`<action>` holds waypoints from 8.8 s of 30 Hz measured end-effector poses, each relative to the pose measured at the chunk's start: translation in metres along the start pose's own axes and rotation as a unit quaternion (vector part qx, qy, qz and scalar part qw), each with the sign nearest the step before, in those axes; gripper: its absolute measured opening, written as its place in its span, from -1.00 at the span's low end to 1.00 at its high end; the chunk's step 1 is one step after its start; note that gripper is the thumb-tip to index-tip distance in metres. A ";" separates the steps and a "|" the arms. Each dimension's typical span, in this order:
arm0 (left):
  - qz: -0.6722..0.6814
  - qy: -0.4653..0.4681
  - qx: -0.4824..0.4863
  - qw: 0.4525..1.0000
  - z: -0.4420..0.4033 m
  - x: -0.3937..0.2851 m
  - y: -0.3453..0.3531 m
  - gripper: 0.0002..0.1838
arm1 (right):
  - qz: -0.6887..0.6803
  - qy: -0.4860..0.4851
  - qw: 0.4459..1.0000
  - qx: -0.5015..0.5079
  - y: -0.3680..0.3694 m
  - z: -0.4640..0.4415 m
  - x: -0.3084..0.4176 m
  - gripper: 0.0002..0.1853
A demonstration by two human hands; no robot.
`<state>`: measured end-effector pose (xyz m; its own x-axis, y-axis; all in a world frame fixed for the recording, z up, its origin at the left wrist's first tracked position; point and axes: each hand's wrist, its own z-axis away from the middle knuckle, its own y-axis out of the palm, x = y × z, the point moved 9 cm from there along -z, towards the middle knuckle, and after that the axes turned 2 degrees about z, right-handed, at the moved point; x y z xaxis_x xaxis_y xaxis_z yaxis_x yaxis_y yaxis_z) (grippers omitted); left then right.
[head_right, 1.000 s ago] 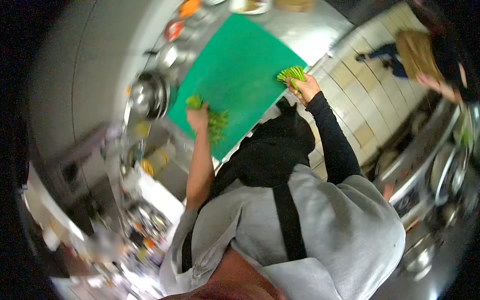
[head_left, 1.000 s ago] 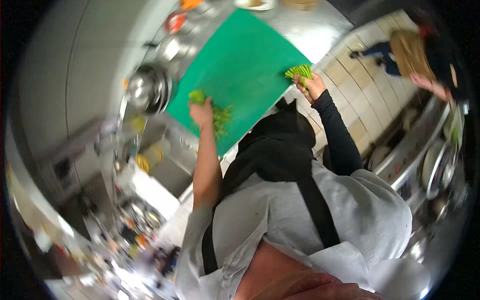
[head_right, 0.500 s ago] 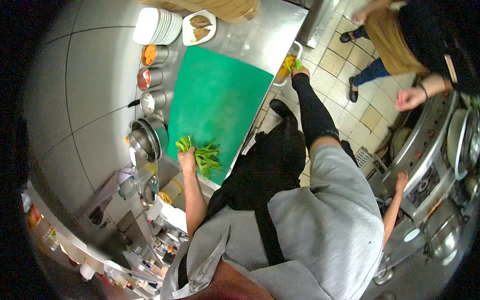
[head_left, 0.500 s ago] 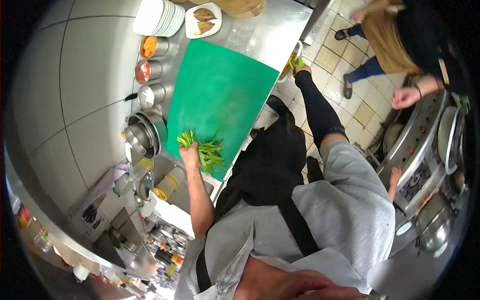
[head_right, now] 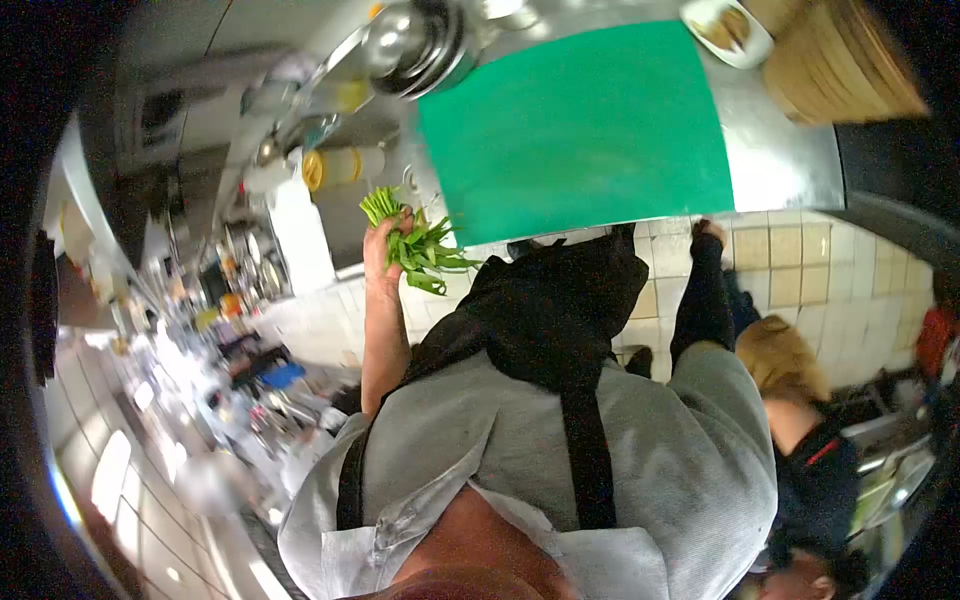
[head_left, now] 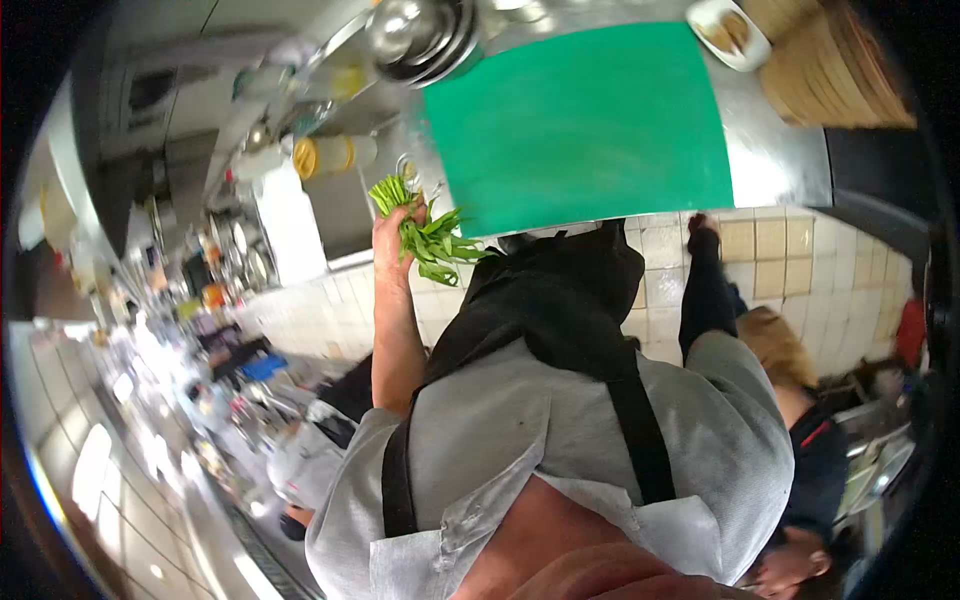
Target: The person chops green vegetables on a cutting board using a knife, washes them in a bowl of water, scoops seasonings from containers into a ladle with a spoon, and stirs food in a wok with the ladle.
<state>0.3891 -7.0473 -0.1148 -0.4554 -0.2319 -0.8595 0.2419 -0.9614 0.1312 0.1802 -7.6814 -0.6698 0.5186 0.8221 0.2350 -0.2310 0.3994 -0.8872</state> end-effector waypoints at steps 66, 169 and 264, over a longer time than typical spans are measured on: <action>0.392 0.267 -0.197 0.858 0.011 -0.248 -1.637 -0.67 | -0.077 -0.485 0.589 0.642 0.365 1.039 1.969 -0.80; 0.319 0.034 -0.250 0.914 -0.521 -0.974 -4.691 -0.80 | -0.098 -0.295 0.793 0.525 1.794 2.015 4.491 -0.88; 0.488 0.303 -0.613 0.544 -0.667 -1.384 -6.595 -0.81 | -0.045 -0.301 0.778 0.549 2.653 2.849 6.470 -0.73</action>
<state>-0.0052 -0.2872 -0.1202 0.6768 -0.0952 -0.7300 0.6733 0.4812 0.5614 0.5775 -0.1466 -0.3719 0.1702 0.6808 0.7124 -0.9520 0.3002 -0.0595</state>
